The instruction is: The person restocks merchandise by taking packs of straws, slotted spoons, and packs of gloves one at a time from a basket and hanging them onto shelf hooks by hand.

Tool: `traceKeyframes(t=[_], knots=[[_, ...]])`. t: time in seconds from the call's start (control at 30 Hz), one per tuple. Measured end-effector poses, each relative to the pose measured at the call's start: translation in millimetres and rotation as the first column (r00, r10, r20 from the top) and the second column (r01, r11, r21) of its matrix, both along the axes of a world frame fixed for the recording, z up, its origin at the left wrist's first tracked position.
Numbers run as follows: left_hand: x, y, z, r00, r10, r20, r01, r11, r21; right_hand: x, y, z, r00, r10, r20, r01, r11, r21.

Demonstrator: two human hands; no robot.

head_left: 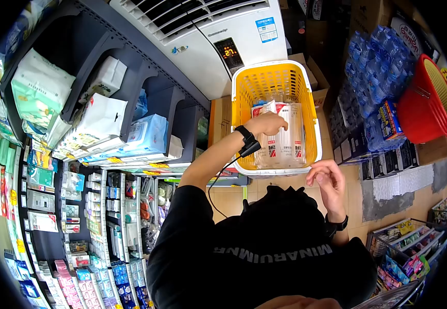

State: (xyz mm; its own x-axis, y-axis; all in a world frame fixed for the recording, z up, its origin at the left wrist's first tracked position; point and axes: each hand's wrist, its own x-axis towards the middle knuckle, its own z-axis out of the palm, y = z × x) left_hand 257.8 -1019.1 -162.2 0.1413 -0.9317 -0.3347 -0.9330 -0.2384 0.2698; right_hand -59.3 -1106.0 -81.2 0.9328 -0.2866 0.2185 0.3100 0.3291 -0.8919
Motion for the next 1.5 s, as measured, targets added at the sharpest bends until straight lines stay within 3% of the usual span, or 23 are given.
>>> traceKeyframes(t=[0.03, 0.2, 0.27, 0.4, 0.47, 0.6, 0.8, 0.97, 1.03, 1.13, 1.3, 1.37, 1.43, 1.5], knots=[[0.0, -0.3, -1.7, 1.000, 0.015, -0.024, -0.012, 0.996, 0.092, -0.6, -1.3, -0.3, 1.000, 0.003, -0.008, -0.003, 1.000, 0.004], [1.4, 6.6, -24.5, 0.987, -0.086, 0.139, 0.070, 0.990, 0.121, 7.4, -9.5, -1.7, 1.000, 0.015, 0.002, -0.015, 1.000, 0.022], [5.4, 10.3, -43.2, 0.958, -0.164, 0.234, 0.186, 0.980, -0.071, 12.4, -11.0, -2.8, 1.000, 0.024, 0.002, -0.024, 0.999, 0.022], [-0.2, 9.7, -39.1, 0.932, -0.205, 0.298, 0.242, 0.966, -0.093, 19.1, -10.4, 0.4, 0.999, 0.044, -0.013, -0.044, 0.999, 0.011], [-1.5, 6.7, -34.5, 0.879, -0.227, 0.420, 0.283, 0.956, -0.076, 21.1, -11.8, 1.1, 0.999, 0.048, -0.009, -0.048, 0.999, 0.010], [7.1, 3.1, -37.2, 0.887, -0.166, 0.430, 0.234, 0.966, -0.109, 23.6, -15.5, 1.0, 0.998, 0.060, -0.013, -0.060, 0.998, -0.010], [18.1, 11.9, 10.0, 0.956, -0.138, 0.257, 0.191, 0.963, -0.193, 28.9, -17.6, 0.4, 0.998, 0.067, -0.015, -0.067, 0.998, -0.011], [20.5, 20.9, 41.5, 0.976, -0.012, 0.217, 0.130, 0.832, -0.540, 35.4, -18.1, 3.1, 0.997, 0.071, 0.000, -0.071, 0.997, -0.006], [19.0, 23.8, 66.7, 0.980, 0.008, 0.200, 0.101, 0.842, -0.530, 36.4, -17.2, 3.7, 0.995, 0.095, -0.001, -0.095, 0.995, -0.031], [17.0, 31.0, 88.3, 0.986, 0.134, 0.101, -0.008, 0.641, -0.767, 38.5, -15.2, 4.2, 0.994, 0.112, -0.013, -0.113, 0.993, -0.027], [-4.5, 53.5, 125.7, 0.959, 0.283, 0.003, -0.133, 0.461, -0.877, 50.5, -9.4, 4.6, 0.995, 0.099, -0.015, -0.100, 0.992, -0.083], [-20.3, 66.6, 135.6, 0.883, 0.361, -0.300, -0.412, 0.288, -0.865, 57.7, -3.3, 7.0, 0.995, 0.095, -0.020, -0.097, 0.989, -0.115], [-33.4, 82.3, 147.0, 0.846, 0.408, -0.344, -0.466, 0.251, -0.848, 66.7, 5.8, 11.2, 0.994, -0.008, -0.112, -0.016, 0.978, -0.208], [-48.8, 98.5, 154.0, 0.738, 0.401, -0.542, -0.625, 0.104, -0.774, 73.4, 12.7, 14.6, 0.986, 0.014, -0.163, -0.053, 0.971, -0.232]])
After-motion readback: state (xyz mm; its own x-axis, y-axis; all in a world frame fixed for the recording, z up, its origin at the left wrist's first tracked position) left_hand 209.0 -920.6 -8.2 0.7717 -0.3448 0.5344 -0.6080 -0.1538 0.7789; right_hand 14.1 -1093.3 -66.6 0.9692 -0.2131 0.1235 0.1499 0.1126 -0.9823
